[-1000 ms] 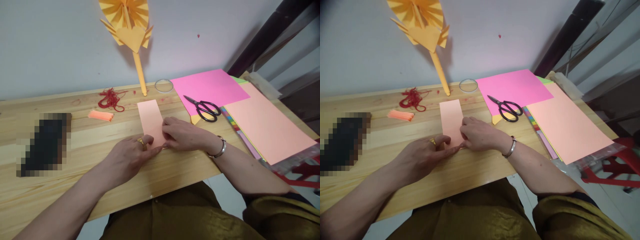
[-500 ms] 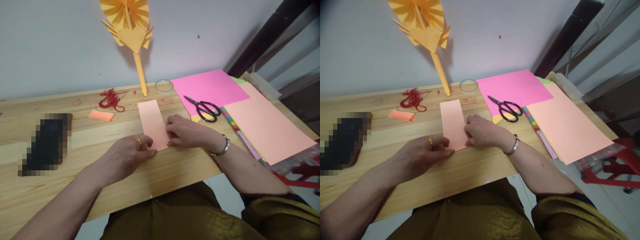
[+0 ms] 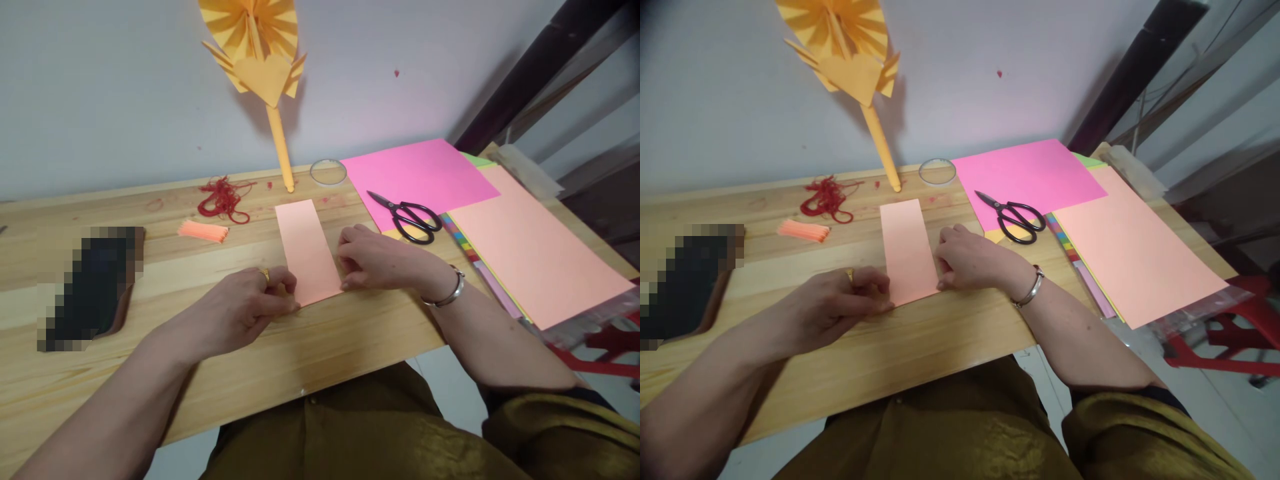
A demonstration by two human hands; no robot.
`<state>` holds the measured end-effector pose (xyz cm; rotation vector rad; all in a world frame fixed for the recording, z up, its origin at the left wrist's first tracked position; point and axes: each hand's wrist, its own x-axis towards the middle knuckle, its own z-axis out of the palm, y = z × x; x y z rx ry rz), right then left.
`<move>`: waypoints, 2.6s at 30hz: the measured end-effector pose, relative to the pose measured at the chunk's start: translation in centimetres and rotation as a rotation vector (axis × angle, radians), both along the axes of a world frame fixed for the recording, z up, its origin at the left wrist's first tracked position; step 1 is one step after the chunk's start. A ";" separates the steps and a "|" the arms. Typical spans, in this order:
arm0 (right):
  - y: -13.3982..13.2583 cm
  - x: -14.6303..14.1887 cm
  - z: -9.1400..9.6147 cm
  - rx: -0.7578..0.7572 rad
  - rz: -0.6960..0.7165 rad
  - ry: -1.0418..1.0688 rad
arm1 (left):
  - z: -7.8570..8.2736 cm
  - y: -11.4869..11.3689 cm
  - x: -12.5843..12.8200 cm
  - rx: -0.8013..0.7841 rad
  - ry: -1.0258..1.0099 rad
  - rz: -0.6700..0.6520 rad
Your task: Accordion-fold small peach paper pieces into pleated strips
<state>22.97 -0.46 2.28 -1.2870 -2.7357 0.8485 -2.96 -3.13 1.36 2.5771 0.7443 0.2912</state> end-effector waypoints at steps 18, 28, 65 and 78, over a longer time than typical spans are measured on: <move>-0.3 -0.6 0.0 0.061 0.042 0.140 | -1.5 -0.7 1.2 0.048 0.013 -0.125; -1.2 -2.6 -1.6 0.114 0.180 0.188 | -1.3 -0.7 1.4 0.010 -0.012 -0.110; -0.5 -1.4 -1.4 0.186 -0.065 -0.017 | -1.1 -0.9 1.3 0.012 0.053 -0.081; -0.2 -0.8 -0.8 0.206 -0.095 -0.115 | -0.3 -0.2 0.3 -0.067 -0.024 -0.079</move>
